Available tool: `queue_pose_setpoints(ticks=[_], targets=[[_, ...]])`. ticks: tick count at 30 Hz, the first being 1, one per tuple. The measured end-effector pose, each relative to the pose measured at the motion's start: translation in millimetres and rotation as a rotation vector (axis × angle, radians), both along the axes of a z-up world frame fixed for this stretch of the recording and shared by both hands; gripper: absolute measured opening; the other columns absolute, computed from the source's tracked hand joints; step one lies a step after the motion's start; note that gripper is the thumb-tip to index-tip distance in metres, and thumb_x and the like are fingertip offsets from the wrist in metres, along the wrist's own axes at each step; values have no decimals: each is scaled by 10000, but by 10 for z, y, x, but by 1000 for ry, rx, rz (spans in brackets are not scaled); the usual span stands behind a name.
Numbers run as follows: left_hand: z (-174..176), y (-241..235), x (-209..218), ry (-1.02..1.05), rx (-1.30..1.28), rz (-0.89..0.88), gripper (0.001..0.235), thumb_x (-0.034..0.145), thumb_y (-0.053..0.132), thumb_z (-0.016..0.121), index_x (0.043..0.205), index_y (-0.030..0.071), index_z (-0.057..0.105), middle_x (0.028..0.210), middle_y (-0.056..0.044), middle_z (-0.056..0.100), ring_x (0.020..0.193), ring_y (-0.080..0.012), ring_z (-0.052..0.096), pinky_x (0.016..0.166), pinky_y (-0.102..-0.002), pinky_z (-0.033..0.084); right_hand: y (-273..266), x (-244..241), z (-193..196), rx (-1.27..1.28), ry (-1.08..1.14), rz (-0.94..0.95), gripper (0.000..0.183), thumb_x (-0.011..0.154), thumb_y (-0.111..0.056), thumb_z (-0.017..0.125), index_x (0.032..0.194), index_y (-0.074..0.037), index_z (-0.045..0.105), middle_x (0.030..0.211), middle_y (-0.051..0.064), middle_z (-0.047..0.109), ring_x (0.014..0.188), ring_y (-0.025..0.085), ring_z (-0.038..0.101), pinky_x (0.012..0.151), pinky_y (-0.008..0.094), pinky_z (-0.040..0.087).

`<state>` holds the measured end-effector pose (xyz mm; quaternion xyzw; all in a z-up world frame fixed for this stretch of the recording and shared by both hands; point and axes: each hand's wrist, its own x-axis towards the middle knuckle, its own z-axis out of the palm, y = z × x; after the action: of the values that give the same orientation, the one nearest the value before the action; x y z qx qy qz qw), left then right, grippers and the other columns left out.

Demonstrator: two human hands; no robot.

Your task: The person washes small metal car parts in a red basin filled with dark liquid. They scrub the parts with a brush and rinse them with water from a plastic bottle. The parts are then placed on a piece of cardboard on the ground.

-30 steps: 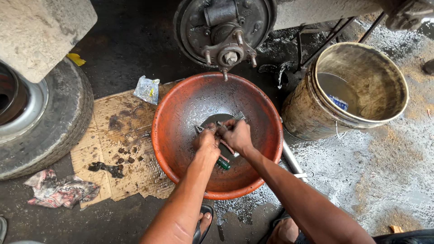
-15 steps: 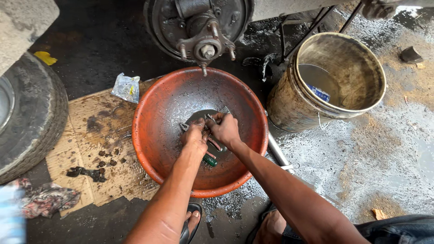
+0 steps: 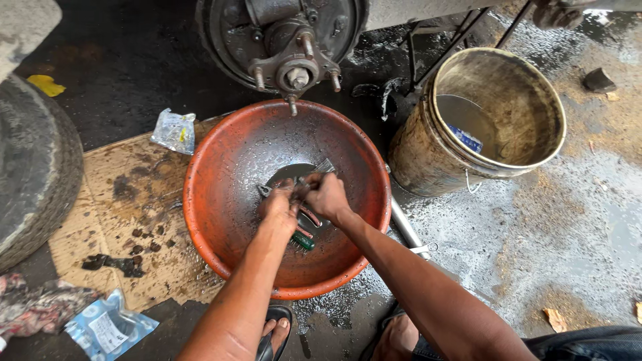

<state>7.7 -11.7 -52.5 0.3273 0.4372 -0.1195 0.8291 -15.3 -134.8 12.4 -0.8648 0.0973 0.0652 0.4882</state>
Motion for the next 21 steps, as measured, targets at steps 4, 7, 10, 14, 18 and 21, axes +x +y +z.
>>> queue_pose_setpoints(ticks=[4, 7, 10, 14, 18, 21], targets=[[-72, 63, 27, -19, 20, -71, 249, 918, -18, 626, 1135, 78, 699, 1081, -28, 728, 1004, -144, 650, 891, -386, 493, 39, -17, 33, 52, 66, -62, 289, 770, -216, 865, 920, -5, 736, 829, 118, 781, 760, 149, 719, 745, 327, 587], [-97, 80, -9, -35, -11, -88, 241, 915, -12, 622, 1129, 65, 704, 1089, -49, 739, 984, -169, 684, 889, -374, 556, -6, -10, 127, 59, 126, -103, 250, 776, -212, 846, 886, -3, 763, 824, 97, 782, 746, 141, 723, 733, 326, 585], [-75, 78, -40, -15, -10, -88, 290, 908, -19, 615, 1154, 113, 694, 1083, -54, 717, 965, -181, 676, 883, -374, 565, 3, -1, 133, 71, 172, -111, 242, 778, -212, 844, 876, -7, 761, 824, 94, 778, 736, 141, 703, 722, 325, 580], [-16, 56, -24, -4, 6, -59, 352, 893, -42, 632, 1189, 137, 696, 1084, -28, 722, 970, -155, 663, 873, -346, 531, 3, -4, 80, 35, 140, -34, 266, 772, -206, 869, 910, -32, 723, 833, 107, 764, 737, 134, 689, 725, 317, 572], [43, 76, -36, -18, -15, -85, 283, 914, -29, 626, 1161, 97, 681, 1081, -55, 710, 970, -170, 670, 889, -346, 553, -13, 59, 65, 74, 270, -22, 143, 854, -191, 783, 915, -83, 711, 872, 93, 751, 698, 168, 663, 709, 356, 597], [59, 107, -97, -38, 6, -143, 218, 925, -40, 598, 1122, 20, 671, 1078, -113, 709, 959, -204, 693, 885, -355, 613, -39, 94, 71, 76, 236, -69, 117, 880, -165, 748, 882, -62, 692, 862, 96, 754, 708, 149, 667, 732, 374, 588]])
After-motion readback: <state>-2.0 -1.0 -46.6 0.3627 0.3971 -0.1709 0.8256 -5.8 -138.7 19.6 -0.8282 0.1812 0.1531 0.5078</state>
